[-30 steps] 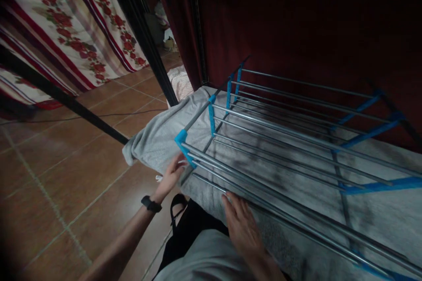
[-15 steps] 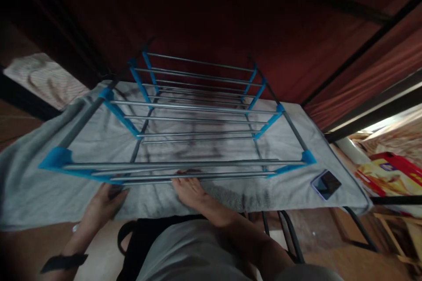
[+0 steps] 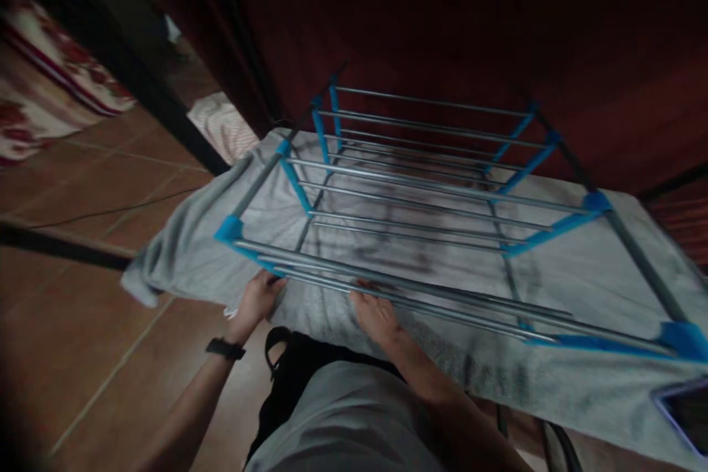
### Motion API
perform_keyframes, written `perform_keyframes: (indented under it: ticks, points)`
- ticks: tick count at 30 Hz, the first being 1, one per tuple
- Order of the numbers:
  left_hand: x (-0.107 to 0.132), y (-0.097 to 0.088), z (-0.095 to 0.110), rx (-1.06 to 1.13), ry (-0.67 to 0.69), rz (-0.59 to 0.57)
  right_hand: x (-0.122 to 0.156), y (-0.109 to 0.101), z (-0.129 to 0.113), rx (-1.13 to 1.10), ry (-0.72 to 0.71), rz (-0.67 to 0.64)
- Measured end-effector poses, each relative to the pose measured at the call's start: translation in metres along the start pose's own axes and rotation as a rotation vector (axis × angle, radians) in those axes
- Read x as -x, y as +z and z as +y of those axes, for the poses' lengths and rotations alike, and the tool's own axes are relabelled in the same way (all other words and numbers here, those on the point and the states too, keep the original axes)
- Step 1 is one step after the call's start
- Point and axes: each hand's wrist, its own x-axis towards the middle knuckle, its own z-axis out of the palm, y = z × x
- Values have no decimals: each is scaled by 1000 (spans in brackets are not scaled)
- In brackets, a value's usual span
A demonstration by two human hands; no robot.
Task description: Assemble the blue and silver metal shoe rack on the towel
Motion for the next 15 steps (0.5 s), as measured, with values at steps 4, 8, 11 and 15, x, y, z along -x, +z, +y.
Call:
perform_keyframes:
  ticks: [4, 8, 11, 15]
  points:
    - [3, 0, -1, 27, 10, -4, -1, 9, 4, 14, -23, 25]
    - [5, 0, -1, 66, 14, -13, 1, 13, 6, 53, -28, 53]
    - [5, 1, 0, 64, 12, -13, 1, 13, 6, 75, -36, 76]
    - [6, 1, 3, 72, -3, 1, 0, 12, 7, 79, -58, 103]
